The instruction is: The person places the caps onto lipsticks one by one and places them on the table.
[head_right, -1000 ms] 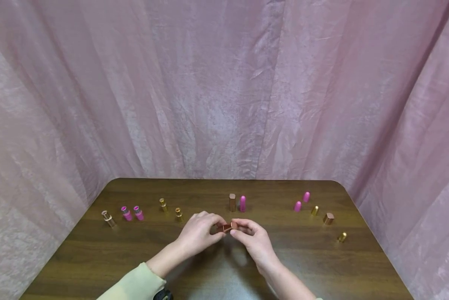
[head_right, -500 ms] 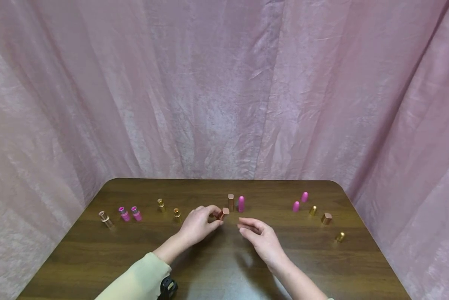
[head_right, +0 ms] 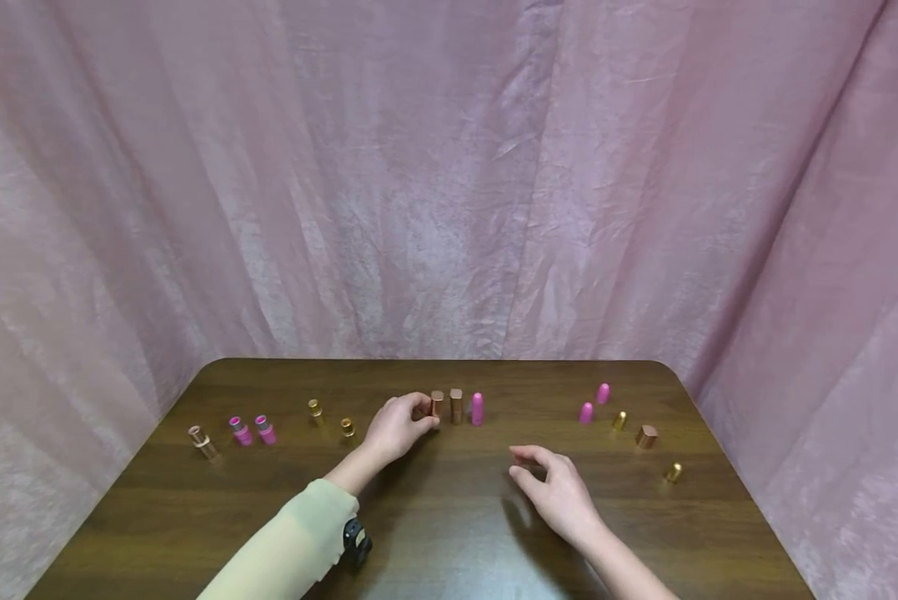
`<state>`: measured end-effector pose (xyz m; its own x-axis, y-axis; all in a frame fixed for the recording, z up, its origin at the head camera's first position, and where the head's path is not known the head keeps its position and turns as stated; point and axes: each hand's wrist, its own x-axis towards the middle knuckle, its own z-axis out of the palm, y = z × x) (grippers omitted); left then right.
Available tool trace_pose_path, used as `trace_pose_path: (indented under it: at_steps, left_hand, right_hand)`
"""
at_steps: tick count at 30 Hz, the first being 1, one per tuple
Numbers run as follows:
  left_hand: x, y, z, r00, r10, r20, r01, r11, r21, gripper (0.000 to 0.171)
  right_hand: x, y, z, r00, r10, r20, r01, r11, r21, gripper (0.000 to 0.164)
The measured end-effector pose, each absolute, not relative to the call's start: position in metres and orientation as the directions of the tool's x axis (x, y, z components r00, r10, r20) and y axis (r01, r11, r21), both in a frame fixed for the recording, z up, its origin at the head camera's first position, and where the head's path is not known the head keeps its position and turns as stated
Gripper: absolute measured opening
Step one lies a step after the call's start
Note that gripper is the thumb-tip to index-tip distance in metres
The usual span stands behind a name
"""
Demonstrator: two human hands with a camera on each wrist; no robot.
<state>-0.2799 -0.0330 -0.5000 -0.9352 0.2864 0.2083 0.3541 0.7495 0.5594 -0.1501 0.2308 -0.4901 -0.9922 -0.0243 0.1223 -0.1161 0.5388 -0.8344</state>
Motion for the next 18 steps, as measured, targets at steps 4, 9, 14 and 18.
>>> trace_pose_path:
  at_steps: [4,9,14,18]
  left_hand:
    - [-0.287,-0.033,-0.506,-0.935,0.287,0.210,0.356,0.743,0.567,0.014]
    - [-0.294,-0.033,-0.513,-0.935,0.287,0.210,0.356,0.733,0.580,0.015]
    - [-0.298,-0.033,-0.516,-0.936,0.287,0.205,0.352,0.727,0.590,0.016]
    - [-0.298,-0.033,-0.516,-0.941,0.287,0.176,0.335,0.732,0.594,0.026]
  right_hand:
    - [-0.148,0.236,-0.492,-0.990,-0.020,0.137,-0.125,0.557,-0.821,0.032]
    - [-0.148,0.237,-0.495,-0.989,-0.019,0.145,-0.131,0.563,-0.816,0.032]
    - [-0.146,0.238,-0.496,-0.989,-0.020,0.146,-0.132,0.566,-0.814,0.032]
    - [-0.146,0.241,-0.494,-0.988,-0.024,0.150,-0.137,0.570,-0.810,0.032]
